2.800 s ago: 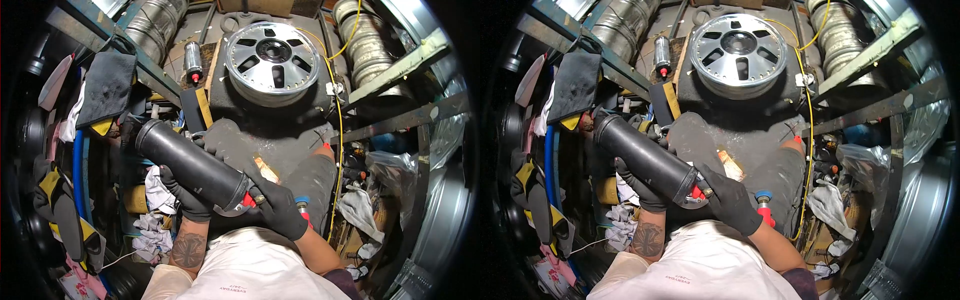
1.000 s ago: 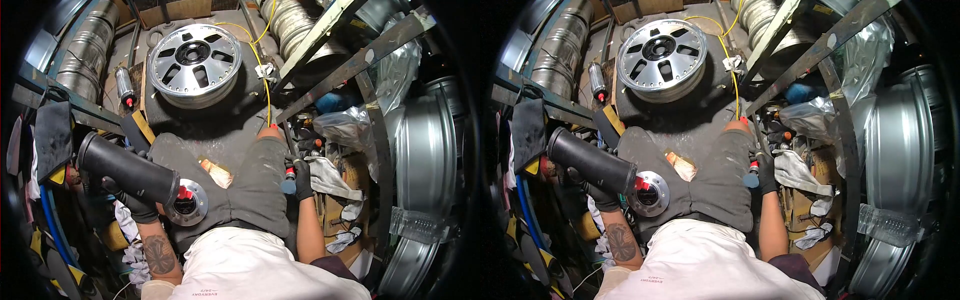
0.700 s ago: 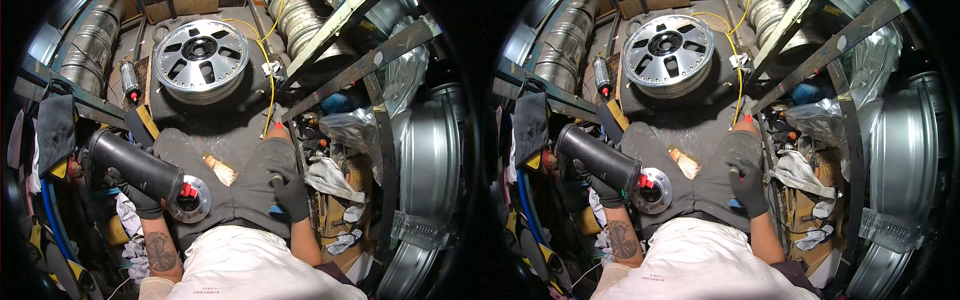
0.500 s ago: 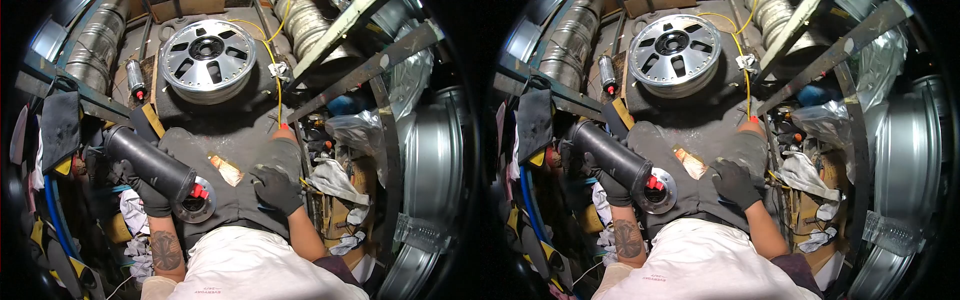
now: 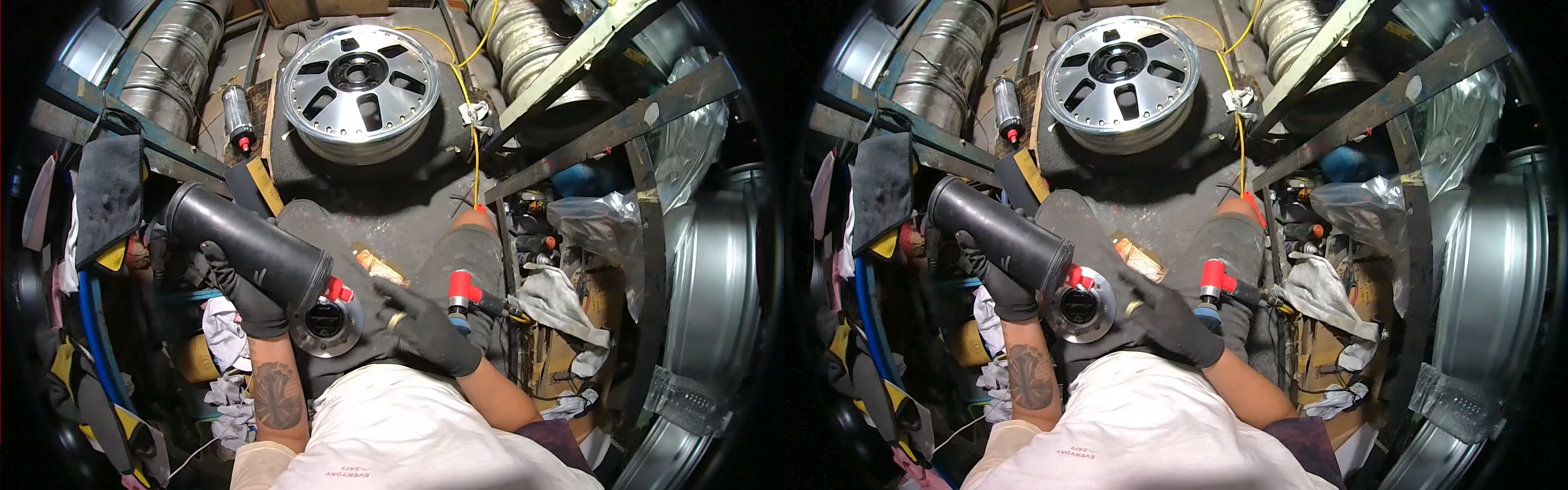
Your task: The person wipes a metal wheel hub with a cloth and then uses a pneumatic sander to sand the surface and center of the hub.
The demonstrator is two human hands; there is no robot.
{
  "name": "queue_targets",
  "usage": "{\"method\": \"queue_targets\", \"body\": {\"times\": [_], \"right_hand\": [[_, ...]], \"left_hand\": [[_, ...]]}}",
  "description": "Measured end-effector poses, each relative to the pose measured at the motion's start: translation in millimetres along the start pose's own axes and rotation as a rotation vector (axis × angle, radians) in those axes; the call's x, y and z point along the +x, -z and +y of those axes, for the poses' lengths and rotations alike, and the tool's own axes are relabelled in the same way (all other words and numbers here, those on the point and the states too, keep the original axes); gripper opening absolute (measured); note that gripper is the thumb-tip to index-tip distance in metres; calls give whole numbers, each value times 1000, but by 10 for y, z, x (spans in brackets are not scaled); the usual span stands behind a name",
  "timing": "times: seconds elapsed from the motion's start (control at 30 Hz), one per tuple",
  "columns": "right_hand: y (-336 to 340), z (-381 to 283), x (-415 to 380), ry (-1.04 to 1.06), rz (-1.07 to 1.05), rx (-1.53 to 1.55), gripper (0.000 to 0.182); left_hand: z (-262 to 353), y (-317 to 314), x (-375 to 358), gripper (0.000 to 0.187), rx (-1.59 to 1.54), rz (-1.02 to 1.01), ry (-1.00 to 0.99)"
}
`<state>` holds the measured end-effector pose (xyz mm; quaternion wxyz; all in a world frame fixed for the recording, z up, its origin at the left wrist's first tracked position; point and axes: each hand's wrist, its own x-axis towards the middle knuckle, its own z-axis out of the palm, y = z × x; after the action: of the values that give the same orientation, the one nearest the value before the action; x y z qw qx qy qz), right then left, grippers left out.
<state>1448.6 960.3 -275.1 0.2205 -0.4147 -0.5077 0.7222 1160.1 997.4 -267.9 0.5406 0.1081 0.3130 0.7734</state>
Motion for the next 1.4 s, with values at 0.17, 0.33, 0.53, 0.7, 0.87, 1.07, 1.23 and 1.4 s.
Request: {"method": "queue_targets", "body": {"times": [0.17, 0.33, 0.53, 0.7, 0.87, 1.07, 1.23, 1.4], "right_hand": [[-199, -46, 20, -33, -243, 838, 76], [-284, -112, -44, -51, -330, 1192, 79], [-365, 36, -17, -202, -371, 1362, 79], [-359, 24, -33, -265, -390, 1379, 77], [-334, 167, 71, -27, -164, 1424, 63], [-602, 178, 771, 263, 205, 1247, 50], [-593, 7, 547, 186, 94, 1034, 51], [-117, 185, 354, -142, 27, 577, 52]], "left_hand": [[-102, 66, 109, 74, -6, 94, -18], [-87, -101, 26, 65, -43, 107, 7], [-46, -57, 15, 61, -3, 106, 24], [-15, 89, 36, 65, -71, 118, 7], [72, -87, -117, 77, -52, 50, -112], [-462, -25, -501, 92, -146, 124, 102], [138, 165, -583, 98, -380, -198, 215], [1329, 1631, -628, 79, -9, 67, 67]]}}
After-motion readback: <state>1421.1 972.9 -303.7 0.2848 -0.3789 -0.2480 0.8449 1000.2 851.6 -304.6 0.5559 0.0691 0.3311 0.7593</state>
